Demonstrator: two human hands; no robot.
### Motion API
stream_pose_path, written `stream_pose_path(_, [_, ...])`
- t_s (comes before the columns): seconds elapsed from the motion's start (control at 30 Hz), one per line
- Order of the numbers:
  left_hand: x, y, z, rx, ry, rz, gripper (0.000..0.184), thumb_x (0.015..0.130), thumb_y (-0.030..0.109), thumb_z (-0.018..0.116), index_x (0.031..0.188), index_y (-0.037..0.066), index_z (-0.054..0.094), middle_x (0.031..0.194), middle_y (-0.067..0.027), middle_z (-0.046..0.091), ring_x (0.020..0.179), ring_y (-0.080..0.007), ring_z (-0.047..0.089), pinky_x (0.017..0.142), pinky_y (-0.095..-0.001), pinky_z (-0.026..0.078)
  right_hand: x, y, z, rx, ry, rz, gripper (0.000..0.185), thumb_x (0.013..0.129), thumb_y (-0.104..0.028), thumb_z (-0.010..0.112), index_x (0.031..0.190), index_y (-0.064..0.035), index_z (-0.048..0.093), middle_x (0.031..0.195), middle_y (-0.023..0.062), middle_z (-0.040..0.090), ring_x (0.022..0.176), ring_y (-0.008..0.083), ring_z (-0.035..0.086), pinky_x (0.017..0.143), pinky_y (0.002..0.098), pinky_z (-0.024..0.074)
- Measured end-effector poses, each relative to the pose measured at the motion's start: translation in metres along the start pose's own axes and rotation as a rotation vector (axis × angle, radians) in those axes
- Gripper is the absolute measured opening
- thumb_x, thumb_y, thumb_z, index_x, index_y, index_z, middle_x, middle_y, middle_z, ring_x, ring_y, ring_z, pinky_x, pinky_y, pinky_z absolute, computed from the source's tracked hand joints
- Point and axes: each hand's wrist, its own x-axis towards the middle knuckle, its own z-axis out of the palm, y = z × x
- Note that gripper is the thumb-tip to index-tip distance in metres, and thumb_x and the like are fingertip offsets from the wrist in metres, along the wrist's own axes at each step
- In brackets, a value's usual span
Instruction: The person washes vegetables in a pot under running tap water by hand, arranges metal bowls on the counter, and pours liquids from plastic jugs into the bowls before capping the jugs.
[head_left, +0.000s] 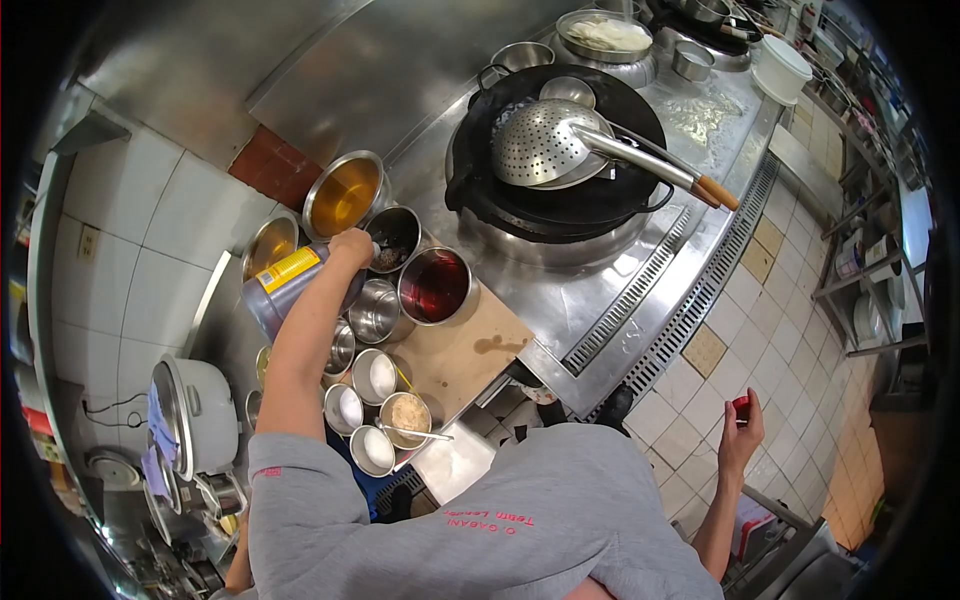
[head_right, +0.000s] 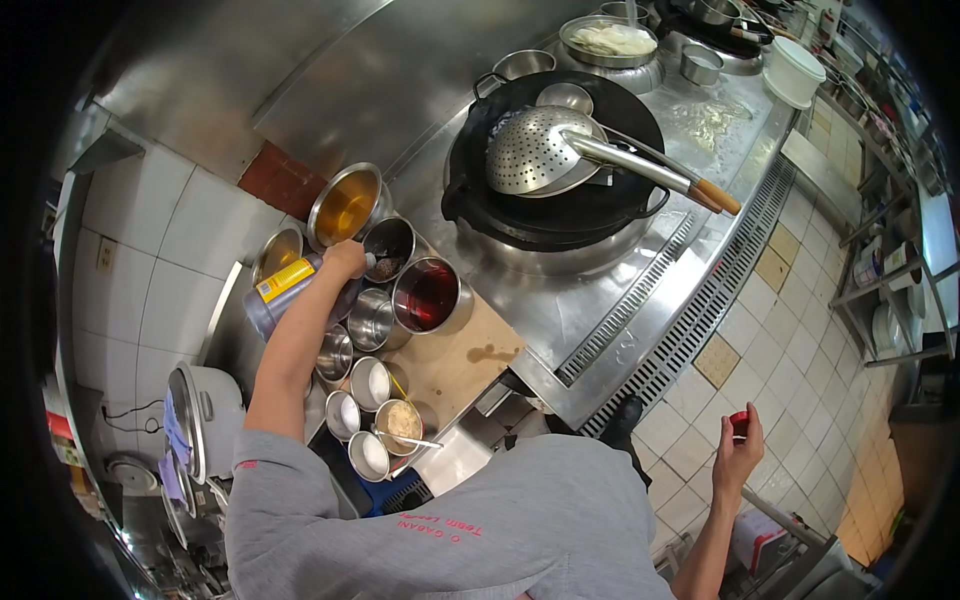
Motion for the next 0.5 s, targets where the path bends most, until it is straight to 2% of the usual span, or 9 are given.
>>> stream_pose_path(0.5, [0.000, 0.009, -0.010, 0.120, 0.025, 0.047, 0.030, 0.081, 0.012, 0.065, 0.110, 0.009, 0.071, 0.120, -0.0104, 0.066, 0.112, -0.0265, 0.064, 0.091, -0.0355, 0.052, -0.015, 0.009, 0.000, -0.007, 0.008, 0.050, 0.041, 0.087, -0.008, 0.069, 0.126, -0.0005, 0.057, 0.096, 0.0113, 0.063, 0.078, 0.0158, 0.060, 0.061, 0.0274, 0.0486])
